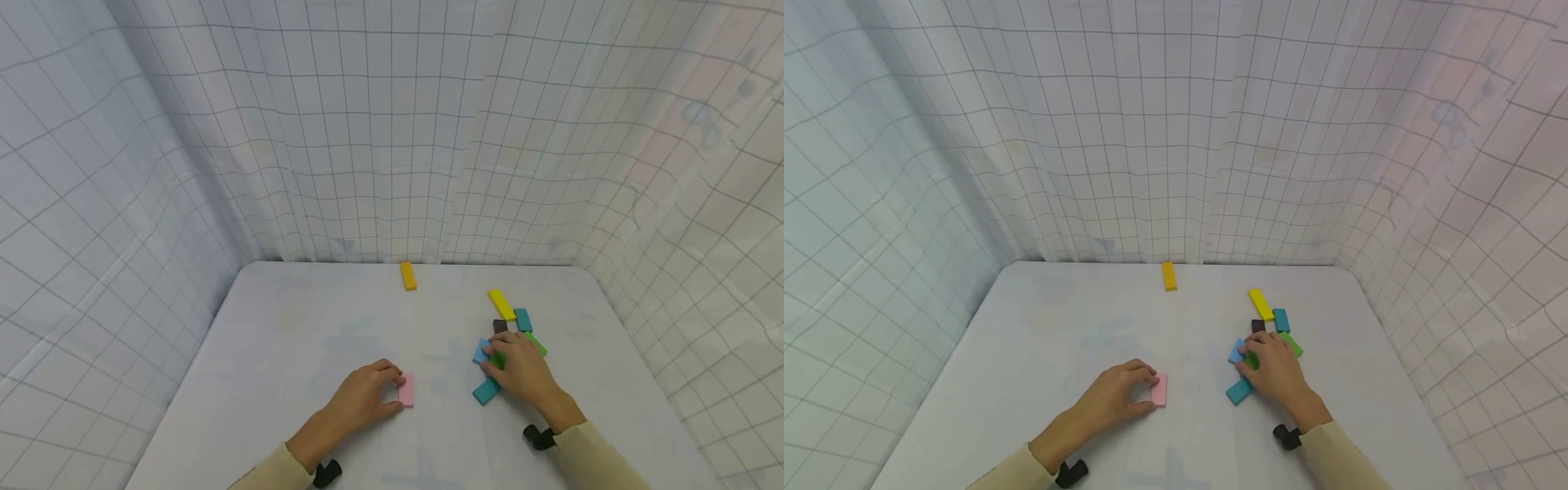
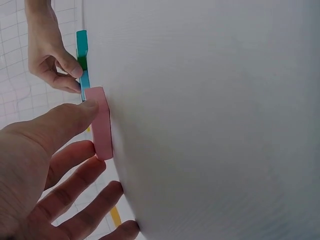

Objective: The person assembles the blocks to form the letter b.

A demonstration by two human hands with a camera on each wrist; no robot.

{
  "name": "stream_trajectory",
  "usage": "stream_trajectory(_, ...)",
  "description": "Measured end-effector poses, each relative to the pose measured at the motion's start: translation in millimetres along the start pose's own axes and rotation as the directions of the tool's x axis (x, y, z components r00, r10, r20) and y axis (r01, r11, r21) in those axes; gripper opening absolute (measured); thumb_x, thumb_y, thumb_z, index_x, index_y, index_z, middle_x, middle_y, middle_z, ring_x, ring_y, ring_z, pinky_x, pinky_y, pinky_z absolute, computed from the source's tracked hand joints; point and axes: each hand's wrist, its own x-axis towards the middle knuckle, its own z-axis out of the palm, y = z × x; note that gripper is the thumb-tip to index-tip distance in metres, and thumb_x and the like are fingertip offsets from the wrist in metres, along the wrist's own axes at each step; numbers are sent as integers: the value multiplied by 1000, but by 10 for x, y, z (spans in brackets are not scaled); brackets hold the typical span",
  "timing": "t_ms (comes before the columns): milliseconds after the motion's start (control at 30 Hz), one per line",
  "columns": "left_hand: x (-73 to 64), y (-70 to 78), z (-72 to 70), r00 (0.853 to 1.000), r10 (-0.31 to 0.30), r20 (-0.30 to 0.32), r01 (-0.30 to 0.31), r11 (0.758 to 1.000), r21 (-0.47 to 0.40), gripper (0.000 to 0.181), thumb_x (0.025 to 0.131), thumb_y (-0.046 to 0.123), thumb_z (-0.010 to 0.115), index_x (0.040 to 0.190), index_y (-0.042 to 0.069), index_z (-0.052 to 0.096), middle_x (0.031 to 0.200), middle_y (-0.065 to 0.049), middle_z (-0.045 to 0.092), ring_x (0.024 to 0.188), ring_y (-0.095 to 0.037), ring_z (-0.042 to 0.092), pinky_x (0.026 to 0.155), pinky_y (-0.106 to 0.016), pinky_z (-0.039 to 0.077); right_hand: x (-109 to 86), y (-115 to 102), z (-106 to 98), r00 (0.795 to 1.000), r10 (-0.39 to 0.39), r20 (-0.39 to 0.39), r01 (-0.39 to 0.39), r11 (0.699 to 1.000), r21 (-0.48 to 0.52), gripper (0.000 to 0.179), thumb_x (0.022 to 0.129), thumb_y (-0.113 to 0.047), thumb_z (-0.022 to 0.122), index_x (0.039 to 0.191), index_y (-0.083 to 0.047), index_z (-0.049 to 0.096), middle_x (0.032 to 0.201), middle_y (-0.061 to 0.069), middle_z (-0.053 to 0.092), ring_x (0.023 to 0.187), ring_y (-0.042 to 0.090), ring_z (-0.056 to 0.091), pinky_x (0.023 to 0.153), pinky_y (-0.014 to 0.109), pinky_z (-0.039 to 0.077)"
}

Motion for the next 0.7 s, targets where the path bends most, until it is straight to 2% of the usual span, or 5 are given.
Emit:
stream_trajectory(300,-38,23,-7,1000,-2,15,3,1000,-12,32,94,23,101,120,11,87,131,-4,82,118,-24,81,105,-45,69,19,-10,31,1000,-6,-1,6,1000,0,19,95,-26,99,108,-15,90,133,12,84,121,36,71,104,61,62)
stream_trajectory(700,-48,26,8,1000,1,8,-1,1000,-11,33,95,22,101,122,9,88,133,-5,76,116,-21,79,103,-40,70,68,-97,17,1000,-14,-13,14,1000,26,22,97,-24,98,113,-12,90,131,13,84,119,36,73,103,61,65)
